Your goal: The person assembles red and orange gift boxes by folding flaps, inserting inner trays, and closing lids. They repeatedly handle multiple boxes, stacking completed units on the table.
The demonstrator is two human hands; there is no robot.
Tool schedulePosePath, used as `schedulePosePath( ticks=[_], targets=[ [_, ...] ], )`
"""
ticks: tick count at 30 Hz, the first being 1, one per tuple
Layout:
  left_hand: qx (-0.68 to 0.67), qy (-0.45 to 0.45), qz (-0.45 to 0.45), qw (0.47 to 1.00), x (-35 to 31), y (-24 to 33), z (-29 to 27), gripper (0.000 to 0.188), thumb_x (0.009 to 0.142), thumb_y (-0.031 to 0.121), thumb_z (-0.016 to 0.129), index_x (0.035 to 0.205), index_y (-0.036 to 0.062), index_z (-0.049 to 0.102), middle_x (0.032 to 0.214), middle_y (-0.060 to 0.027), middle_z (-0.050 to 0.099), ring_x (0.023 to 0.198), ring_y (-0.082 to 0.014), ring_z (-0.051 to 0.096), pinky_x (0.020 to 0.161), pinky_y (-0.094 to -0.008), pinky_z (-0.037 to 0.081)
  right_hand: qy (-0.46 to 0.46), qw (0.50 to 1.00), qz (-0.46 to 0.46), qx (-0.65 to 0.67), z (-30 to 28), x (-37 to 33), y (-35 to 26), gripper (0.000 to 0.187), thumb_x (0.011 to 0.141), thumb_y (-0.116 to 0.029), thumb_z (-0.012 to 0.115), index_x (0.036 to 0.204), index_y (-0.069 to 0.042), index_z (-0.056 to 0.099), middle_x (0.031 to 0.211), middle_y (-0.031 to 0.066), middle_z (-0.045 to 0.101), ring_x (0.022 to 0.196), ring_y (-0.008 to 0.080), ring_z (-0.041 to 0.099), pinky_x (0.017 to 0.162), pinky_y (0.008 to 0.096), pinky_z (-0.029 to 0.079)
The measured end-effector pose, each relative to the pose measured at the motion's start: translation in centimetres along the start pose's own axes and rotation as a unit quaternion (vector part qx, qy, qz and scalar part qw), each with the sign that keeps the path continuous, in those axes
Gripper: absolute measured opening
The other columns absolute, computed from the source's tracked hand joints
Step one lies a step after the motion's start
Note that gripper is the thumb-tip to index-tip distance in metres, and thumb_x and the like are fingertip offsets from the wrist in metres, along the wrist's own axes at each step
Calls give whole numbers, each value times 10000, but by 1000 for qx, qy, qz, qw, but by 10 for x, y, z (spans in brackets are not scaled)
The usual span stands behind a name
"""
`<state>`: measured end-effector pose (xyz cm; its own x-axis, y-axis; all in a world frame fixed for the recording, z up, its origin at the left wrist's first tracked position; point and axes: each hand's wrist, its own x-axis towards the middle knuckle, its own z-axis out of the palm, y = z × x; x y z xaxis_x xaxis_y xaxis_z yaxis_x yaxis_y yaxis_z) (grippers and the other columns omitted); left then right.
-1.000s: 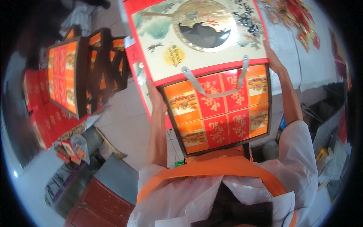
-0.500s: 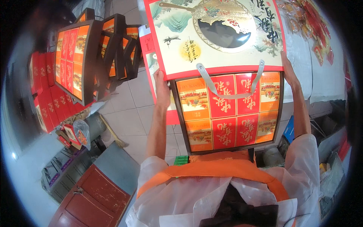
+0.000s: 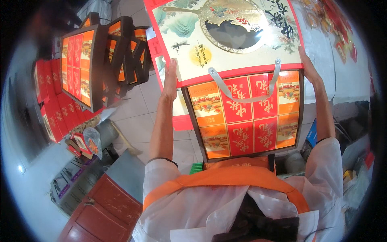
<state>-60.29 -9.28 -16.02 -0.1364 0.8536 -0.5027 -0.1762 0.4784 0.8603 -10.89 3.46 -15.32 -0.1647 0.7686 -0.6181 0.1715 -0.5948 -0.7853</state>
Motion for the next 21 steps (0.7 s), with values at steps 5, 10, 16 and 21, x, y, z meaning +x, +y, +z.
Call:
schedulePosePath(
  ticks=[5, 10, 16, 21],
  targets=[
    [1, 1, 17, 1000, -8, 1, 6, 708, 955, 550, 319, 1401, 2, 272, 1415, -87, 349, 1292, -179, 348, 1065, -313, 280, 3, 997, -13, -82, 0, -3, -18, 757, 943, -555, 364, 1388, 54, 307, 1378, 122, 402, 1247, 184, 385, 1038, 298, 294],
    [-20, 39, -76, 996, -18, -1, 6, 764, 923, 622, 302, 1400, 25, 279, 1385, -112, 395, 1252, -199, 415, 1032, -342, 342, 14, 996, -26, -80, 1, -10, -19, 741, 942, -561, 362, 1416, 3, 285, 1392, 95, 383, 1257, 165, 382, 1038, 296, 315],
    [-41, 32, -133, 990, -22, 0, 6, 837, 877, 699, 303, 1411, 56, 278, 1400, -120, 370, 1258, -209, 383, 1023, -367, 326, 23, 999, -36, 25, 6, 2, -4, 714, 954, -514, 387, 1405, 32, 294, 1414, 100, 360, 1268, 176, 365, 1057, 302, 278],
    [-28, 26, -99, 994, -31, -5, 8, 831, 875, 696, 314, 1404, 56, 297, 1387, -126, 389, 1256, -217, 380, 1011, -356, 328, 34, 999, -39, -5, 6, 3, 0, 704, 958, -504, 382, 1416, 20, 279, 1424, 105, 349, 1283, 176, 353, 1057, 303, 278]
  ],
)
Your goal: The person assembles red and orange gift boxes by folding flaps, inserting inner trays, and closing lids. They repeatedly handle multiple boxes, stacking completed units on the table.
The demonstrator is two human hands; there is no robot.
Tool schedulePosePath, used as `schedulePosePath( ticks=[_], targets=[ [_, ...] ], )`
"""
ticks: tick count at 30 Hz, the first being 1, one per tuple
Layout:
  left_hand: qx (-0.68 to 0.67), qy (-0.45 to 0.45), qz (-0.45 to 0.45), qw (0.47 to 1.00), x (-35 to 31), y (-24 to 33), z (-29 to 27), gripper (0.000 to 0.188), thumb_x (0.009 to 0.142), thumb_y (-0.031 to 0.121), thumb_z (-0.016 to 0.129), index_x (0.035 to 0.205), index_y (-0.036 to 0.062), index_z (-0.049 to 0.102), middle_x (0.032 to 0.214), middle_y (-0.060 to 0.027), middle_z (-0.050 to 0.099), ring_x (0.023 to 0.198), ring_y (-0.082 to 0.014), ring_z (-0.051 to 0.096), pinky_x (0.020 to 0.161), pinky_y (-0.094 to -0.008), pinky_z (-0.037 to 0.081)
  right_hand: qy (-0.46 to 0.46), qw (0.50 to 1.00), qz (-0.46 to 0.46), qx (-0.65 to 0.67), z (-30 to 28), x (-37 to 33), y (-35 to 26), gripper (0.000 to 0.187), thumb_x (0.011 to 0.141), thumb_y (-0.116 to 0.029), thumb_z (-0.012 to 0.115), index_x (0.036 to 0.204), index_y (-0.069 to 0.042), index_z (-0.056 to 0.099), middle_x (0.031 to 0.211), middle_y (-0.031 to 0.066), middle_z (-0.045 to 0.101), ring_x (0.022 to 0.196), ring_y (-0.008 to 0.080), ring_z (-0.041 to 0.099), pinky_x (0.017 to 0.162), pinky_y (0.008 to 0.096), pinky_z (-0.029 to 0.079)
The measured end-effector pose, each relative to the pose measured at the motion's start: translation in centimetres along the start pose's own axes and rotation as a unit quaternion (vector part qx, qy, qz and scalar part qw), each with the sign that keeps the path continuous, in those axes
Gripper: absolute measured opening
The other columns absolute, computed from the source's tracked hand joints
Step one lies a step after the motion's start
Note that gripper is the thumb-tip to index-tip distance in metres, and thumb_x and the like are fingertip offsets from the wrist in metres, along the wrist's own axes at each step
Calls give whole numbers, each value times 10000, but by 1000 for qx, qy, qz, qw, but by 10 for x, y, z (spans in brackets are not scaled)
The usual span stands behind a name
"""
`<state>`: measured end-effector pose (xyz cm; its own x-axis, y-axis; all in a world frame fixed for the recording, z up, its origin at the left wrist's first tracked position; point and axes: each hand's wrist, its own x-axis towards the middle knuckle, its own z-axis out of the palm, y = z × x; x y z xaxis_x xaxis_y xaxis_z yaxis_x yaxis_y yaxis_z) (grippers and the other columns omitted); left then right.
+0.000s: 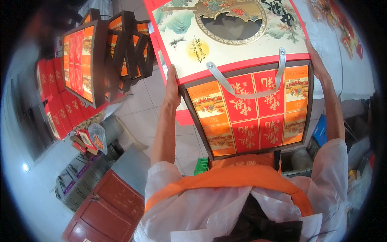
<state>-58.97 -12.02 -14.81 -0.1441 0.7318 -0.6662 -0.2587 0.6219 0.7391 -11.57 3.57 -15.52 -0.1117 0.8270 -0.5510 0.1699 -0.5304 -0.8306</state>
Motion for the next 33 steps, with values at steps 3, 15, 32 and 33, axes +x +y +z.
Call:
schedulePosePath(
  ticks=[3, 15, 32, 33],
  targets=[
    [-1, 43, 22, 999, -4, -6, -1, 776, 900, 647, 332, 1395, 49, 309, 1357, -124, 415, 1243, -207, 387, 1007, -350, 334, -23, 1000, -18, -8, 2, -4, -1, 693, 956, -499, 388, 1416, 10, 287, 1424, 107, 349, 1281, 179, 356, 1055, 305, 282],
    [-96, 95, 150, 979, -10, -26, 17, 557, 993, 438, 302, 1308, -18, 358, 1226, -117, 470, 1125, -181, 450, 935, -322, 396, 83, 995, 23, 56, 22, -19, 3, 663, 949, -497, 405, 1385, -1, 347, 1352, 99, 429, 1227, 175, 409, 1021, 306, 327],
    [-35, 134, 155, 978, -16, -25, 22, 516, 979, 406, 315, 1299, 5, 360, 1230, -131, 476, 1123, -232, 491, 919, -381, 440, 18, 996, -21, 83, 18, -16, 12, 586, 978, -463, 344, 1360, -18, 364, 1314, 109, 455, 1180, 162, 448, 1016, 319, 354],
    [13, 160, 158, 974, -20, -20, 26, 596, 977, 485, 305, 1361, 29, 308, 1240, -117, 462, 1139, -232, 479, 919, -377, 439, 12, 998, -47, 36, 18, -20, 8, 599, 978, -473, 329, 1370, -21, 350, 1326, 114, 447, 1201, 173, 435, 1028, 318, 340]
  ],
)
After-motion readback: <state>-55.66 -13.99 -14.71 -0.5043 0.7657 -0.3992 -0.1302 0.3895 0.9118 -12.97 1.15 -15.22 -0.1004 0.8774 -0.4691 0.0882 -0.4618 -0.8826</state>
